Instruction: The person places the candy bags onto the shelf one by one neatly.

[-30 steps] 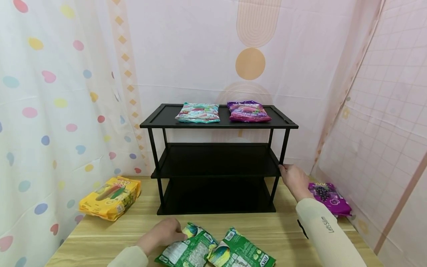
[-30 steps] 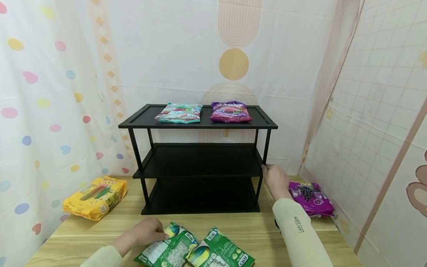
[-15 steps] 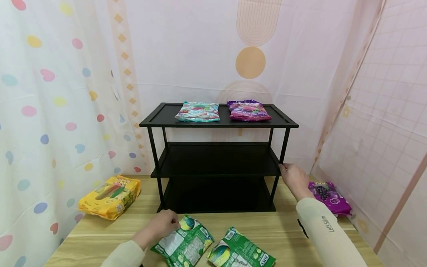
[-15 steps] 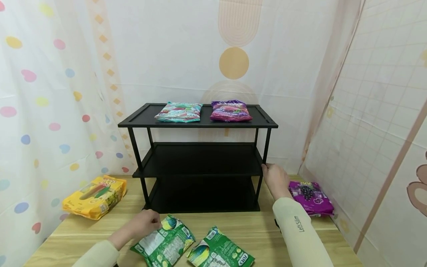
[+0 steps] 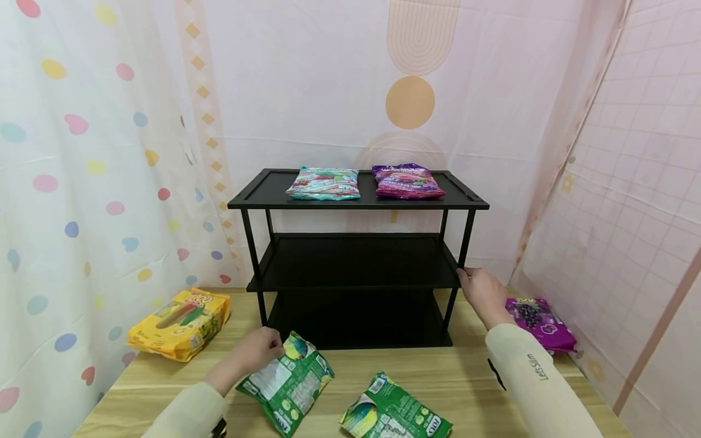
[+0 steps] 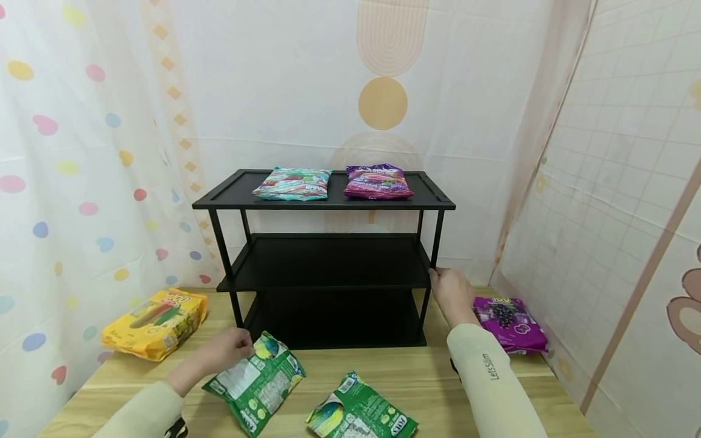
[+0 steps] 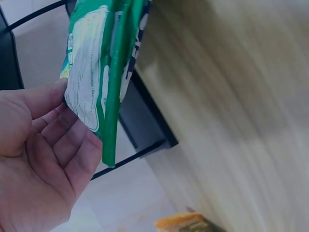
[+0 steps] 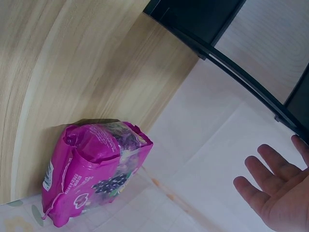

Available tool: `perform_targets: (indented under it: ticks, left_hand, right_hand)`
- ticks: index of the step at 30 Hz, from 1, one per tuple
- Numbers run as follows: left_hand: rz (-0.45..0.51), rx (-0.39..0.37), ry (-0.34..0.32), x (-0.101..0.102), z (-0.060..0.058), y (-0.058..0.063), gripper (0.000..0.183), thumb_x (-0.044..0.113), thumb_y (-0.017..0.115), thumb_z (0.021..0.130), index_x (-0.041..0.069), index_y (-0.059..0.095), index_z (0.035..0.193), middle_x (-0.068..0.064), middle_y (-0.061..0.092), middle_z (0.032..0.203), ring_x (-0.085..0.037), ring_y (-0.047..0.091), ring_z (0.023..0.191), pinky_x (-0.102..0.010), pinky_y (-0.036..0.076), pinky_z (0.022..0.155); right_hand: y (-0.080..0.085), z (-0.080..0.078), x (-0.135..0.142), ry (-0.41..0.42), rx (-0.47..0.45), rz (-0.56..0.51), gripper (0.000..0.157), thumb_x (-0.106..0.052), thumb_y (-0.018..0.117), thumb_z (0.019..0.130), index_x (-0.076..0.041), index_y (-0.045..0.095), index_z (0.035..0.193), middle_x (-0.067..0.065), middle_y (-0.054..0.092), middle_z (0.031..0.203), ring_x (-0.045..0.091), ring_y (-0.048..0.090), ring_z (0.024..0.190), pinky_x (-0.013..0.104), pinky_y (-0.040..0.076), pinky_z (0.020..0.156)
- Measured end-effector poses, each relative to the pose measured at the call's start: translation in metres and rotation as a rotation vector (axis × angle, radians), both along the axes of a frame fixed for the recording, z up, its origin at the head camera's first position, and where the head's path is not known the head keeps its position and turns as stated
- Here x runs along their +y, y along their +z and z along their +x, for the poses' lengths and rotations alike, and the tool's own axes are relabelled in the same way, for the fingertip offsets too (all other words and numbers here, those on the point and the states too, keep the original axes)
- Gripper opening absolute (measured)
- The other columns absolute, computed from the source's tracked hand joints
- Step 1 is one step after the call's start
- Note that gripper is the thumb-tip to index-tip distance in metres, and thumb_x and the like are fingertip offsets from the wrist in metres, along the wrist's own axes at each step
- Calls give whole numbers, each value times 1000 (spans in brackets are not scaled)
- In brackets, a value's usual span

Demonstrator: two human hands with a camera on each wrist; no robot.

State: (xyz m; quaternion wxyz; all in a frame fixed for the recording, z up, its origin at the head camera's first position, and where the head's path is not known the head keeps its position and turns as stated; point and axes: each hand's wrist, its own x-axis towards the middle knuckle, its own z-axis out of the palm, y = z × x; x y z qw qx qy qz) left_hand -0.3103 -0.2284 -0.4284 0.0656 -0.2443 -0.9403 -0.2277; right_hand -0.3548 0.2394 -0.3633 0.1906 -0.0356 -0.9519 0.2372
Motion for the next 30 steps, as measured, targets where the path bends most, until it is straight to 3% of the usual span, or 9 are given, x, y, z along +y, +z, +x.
perform_targets:
  ticks: [13,20,30]
  left_hand:
    - [-91,-9,108,-3,0,32,24,7,72,89,12,60,69,4,51,64,-12,46,56,-30,38,55]
    - [-192,64,123,1,-2,40,22,10,74,88,14,60,72,4,53,69,-12,46,58,-31,39,55]
    - [-289,240,124,13,-9,38,28,6,74,87,16,53,71,5,47,63,-12,41,54,-29,34,51]
  right_hand:
    - [0,0,0,-1,-5,-8,45,-33,39,107,-4,67,127,26,64,121,46,62,105,57,49,78]
    - [0,0,0,-2,0,1,45,-33,39,106,-4,67,127,26,64,121,47,63,104,57,49,75]
    - [-1,0,0,-6,-17,-5,45,-34,39,107,-6,66,129,26,63,124,47,61,107,58,48,76]
